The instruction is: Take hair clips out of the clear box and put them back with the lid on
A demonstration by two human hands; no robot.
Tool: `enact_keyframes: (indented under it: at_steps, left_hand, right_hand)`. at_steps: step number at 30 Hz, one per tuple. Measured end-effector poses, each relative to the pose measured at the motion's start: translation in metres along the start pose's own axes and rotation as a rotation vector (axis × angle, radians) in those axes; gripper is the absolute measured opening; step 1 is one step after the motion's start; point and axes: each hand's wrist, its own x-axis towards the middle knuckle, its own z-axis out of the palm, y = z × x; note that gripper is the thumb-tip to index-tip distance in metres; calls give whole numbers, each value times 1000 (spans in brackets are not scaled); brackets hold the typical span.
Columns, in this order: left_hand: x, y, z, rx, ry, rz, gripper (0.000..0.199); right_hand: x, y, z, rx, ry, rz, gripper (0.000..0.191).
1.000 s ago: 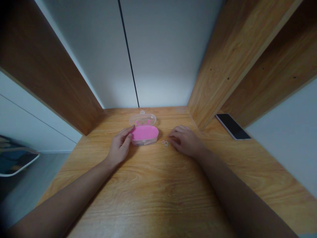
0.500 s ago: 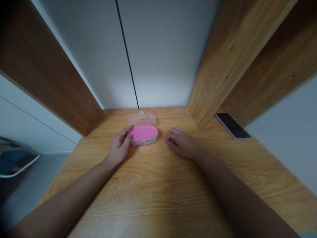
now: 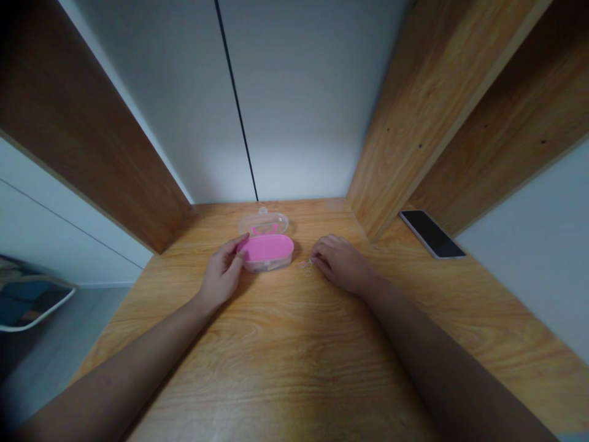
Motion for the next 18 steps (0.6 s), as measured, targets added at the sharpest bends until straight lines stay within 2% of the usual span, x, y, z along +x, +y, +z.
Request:
enact_keyframes:
  at_steps: [7,13,18]
  left_hand:
    - [1,0,0,20,0,14,41]
    - [1,1,-1,24,-5,18,40]
    - [1,3,-1,42,-4,13,40]
  right_hand:
    - [2,-3,-2,-68,3,58,11]
    - [-1,3,-1,-138,-28,42,17]
    - [-3,4,0,-131,-7,40,20]
